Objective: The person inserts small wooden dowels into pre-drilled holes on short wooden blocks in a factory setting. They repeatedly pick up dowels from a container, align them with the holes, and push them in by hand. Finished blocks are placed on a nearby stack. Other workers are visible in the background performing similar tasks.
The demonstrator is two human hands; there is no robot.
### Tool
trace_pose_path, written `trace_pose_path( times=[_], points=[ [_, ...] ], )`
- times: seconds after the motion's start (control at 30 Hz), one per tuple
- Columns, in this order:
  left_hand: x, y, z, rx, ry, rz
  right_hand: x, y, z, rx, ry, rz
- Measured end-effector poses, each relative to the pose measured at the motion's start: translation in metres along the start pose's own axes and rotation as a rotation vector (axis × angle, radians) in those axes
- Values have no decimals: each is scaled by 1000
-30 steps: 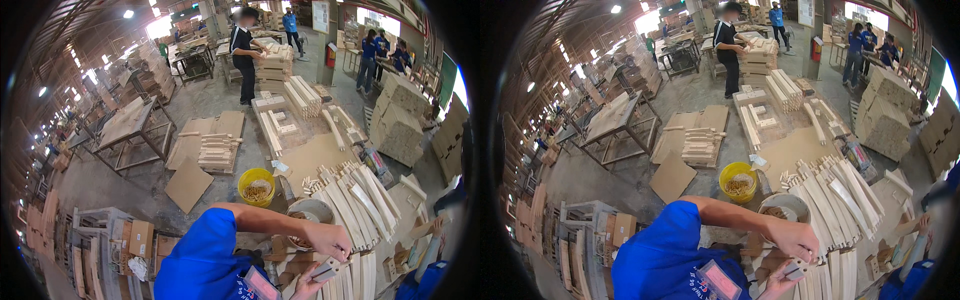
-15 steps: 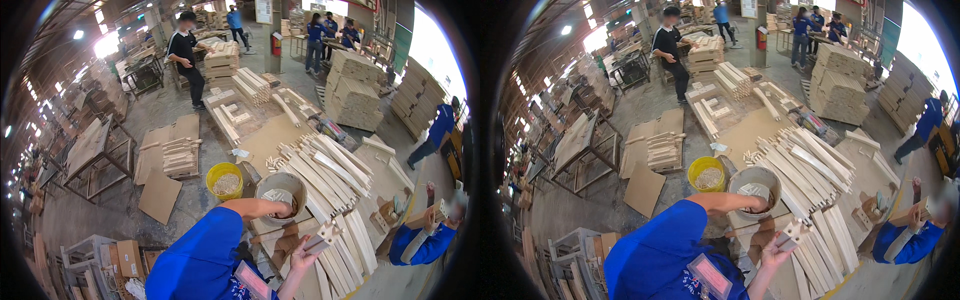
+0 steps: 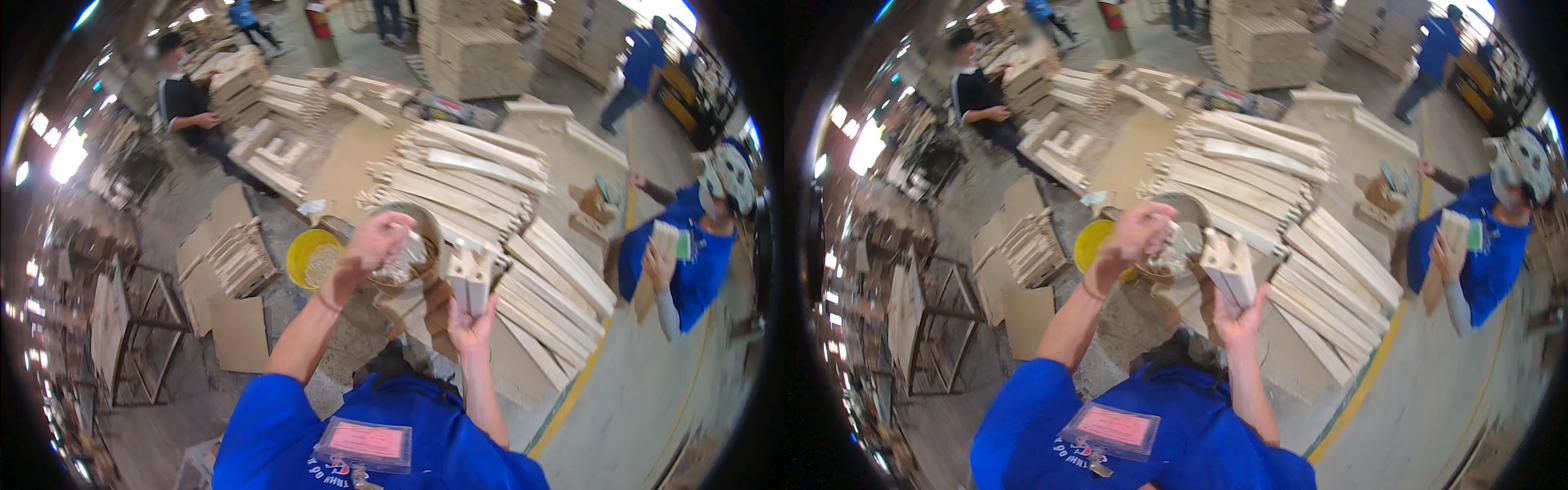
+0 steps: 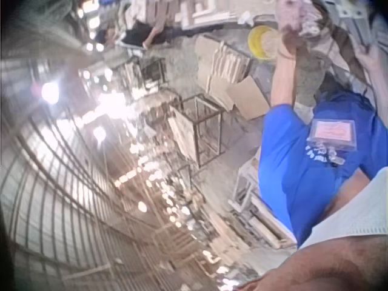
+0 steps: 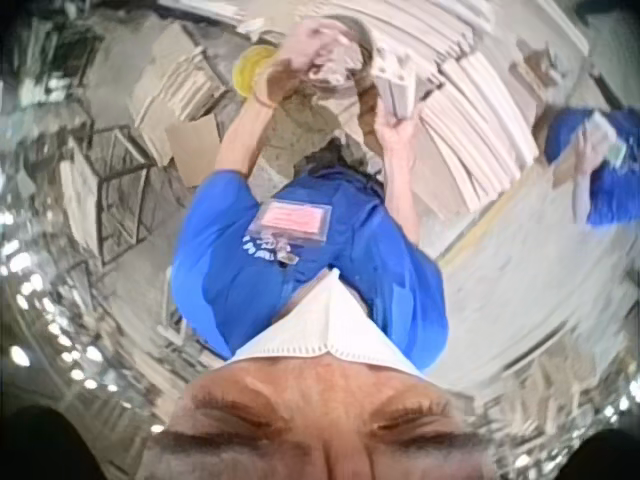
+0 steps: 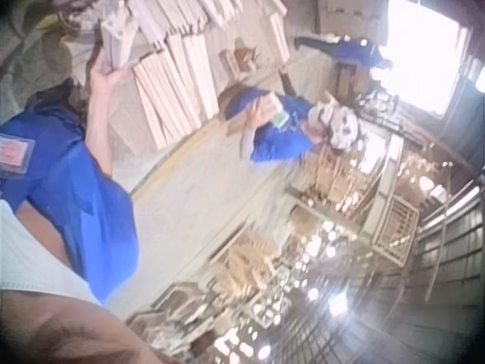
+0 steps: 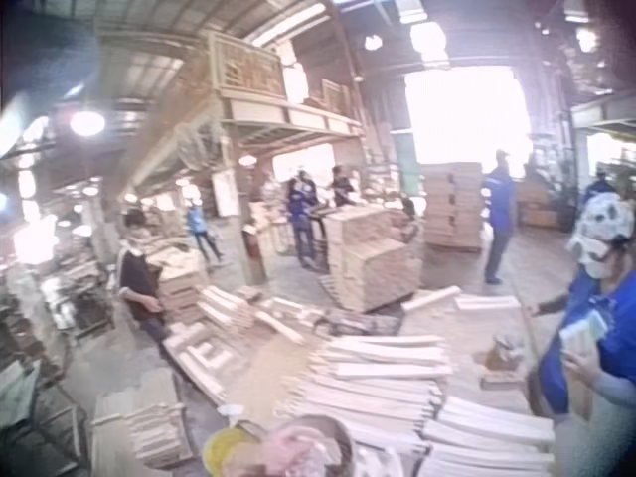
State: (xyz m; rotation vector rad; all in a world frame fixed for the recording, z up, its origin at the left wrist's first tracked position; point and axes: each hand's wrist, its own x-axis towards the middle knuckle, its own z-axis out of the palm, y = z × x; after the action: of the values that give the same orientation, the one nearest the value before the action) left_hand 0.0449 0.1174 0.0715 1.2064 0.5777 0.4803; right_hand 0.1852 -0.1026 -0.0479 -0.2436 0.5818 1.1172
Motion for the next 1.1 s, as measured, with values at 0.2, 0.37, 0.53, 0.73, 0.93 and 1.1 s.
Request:
trace_pose_path(
  times=[0.2,0.37,0.53,0.73,0.93,1.1],
  points=[
    [-58,78,66,890,2,791,-5,14,18,-36,-68,64],
    [-68,68,71,668,9,369,-9,24,29,-50,-5,63],
    [-59,55,74,677,180,307,-9,26,28,-51,-29,69],
    [-54,46,85,637,242,353,-3,21,21,-49,-62,69],
    [-48,56,93,1171,310,471,-2,28,37,-103,103,37],
    [-32,63,91,861,298,272,6,32,44,-91,138,-1]
  ],
)
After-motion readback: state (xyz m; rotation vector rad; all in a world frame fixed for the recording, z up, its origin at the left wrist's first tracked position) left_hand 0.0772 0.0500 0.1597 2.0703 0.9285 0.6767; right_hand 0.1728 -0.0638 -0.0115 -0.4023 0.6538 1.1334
